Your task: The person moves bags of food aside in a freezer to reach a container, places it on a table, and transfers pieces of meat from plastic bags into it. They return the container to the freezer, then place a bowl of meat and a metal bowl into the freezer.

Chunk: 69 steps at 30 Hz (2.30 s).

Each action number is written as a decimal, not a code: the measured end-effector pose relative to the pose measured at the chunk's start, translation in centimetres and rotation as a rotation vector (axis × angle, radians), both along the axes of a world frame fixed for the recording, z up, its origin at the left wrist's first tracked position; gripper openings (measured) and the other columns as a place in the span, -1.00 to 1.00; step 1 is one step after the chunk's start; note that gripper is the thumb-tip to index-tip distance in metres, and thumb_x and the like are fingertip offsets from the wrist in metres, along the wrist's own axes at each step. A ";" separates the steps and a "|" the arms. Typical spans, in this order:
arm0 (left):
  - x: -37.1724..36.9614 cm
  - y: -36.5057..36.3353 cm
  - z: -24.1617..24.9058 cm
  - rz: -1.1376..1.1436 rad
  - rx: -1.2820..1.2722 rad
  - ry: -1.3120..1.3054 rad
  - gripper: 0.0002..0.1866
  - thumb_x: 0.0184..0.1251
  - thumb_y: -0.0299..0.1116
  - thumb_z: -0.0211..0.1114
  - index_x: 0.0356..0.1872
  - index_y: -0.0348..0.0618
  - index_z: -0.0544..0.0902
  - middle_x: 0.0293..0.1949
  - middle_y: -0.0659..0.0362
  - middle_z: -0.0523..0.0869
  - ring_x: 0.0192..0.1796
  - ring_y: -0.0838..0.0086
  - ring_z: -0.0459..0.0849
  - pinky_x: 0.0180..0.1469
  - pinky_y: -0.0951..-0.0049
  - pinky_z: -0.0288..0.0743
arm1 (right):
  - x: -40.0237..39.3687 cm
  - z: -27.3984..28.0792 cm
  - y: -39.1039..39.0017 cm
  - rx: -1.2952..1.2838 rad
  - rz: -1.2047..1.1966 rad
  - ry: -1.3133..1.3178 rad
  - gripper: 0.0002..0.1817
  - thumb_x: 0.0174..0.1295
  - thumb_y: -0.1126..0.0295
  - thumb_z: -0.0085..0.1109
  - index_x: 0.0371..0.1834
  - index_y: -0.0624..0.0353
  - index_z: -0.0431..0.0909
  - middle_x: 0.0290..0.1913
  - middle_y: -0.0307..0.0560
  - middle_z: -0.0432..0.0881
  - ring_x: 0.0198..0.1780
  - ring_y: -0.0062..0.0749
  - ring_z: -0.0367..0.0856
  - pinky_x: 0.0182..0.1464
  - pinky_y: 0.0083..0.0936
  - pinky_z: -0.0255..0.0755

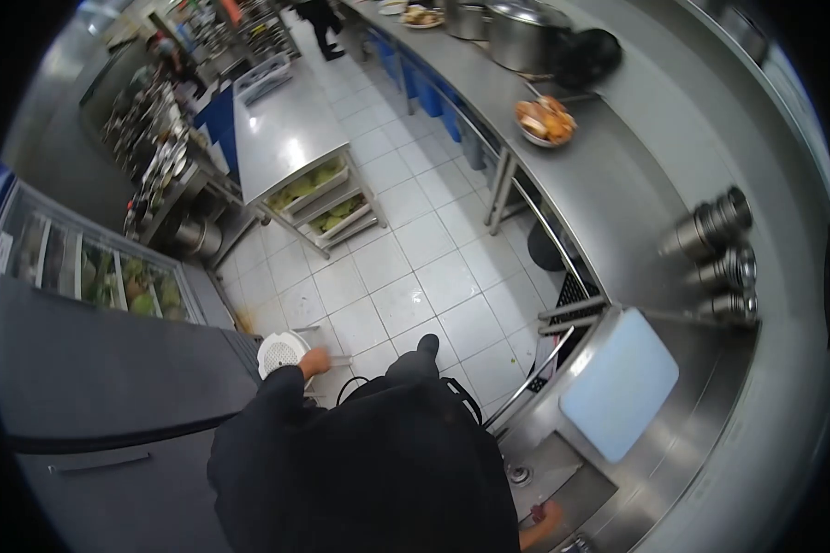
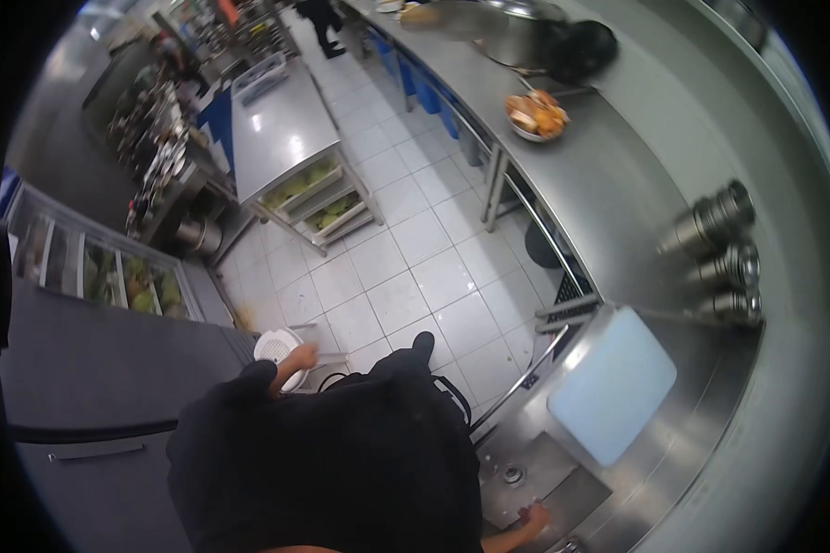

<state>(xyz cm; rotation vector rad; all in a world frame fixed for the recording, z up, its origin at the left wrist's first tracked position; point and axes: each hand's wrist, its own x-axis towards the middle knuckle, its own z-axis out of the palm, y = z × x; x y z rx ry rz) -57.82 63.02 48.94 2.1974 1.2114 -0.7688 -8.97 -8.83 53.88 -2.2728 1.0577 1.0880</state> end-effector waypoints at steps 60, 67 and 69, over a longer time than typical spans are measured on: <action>26.4 12.2 -7.3 1.548 -0.257 -0.370 -0.55 0.41 -0.01 0.17 -0.06 -0.25 0.70 -0.21 0.04 0.76 -0.14 0.38 0.70 -0.08 0.39 0.55 | 41.9 -1.1 102.2 1.372 -0.205 -0.217 -0.61 0.46 0.22 -0.13 0.23 0.08 0.52 0.08 -0.15 0.68 0.04 -0.23 0.72 -0.17 -0.61 0.61; 29.4 17.6 -7.9 1.467 -0.224 -0.406 -0.53 0.40 0.01 0.17 -0.07 -0.24 0.71 -0.19 0.03 0.77 -0.11 0.36 0.71 -0.05 0.36 0.56 | 41.6 -1.4 102.1 1.363 -0.162 -0.260 -0.57 0.47 0.13 -0.14 0.27 0.05 0.49 0.10 -0.16 0.67 0.06 -0.26 0.71 -0.01 -0.52 0.57; 30.1 19.6 -7.8 1.407 -0.204 -0.414 -0.53 0.40 0.02 0.17 -0.08 -0.24 0.71 -0.19 0.03 0.77 -0.10 0.36 0.71 -0.04 0.35 0.56 | 41.4 -1.3 101.7 1.369 -0.149 -0.261 -0.56 0.47 0.12 -0.13 0.27 0.06 0.48 0.11 -0.15 0.68 0.05 -0.26 0.72 0.02 -0.48 0.56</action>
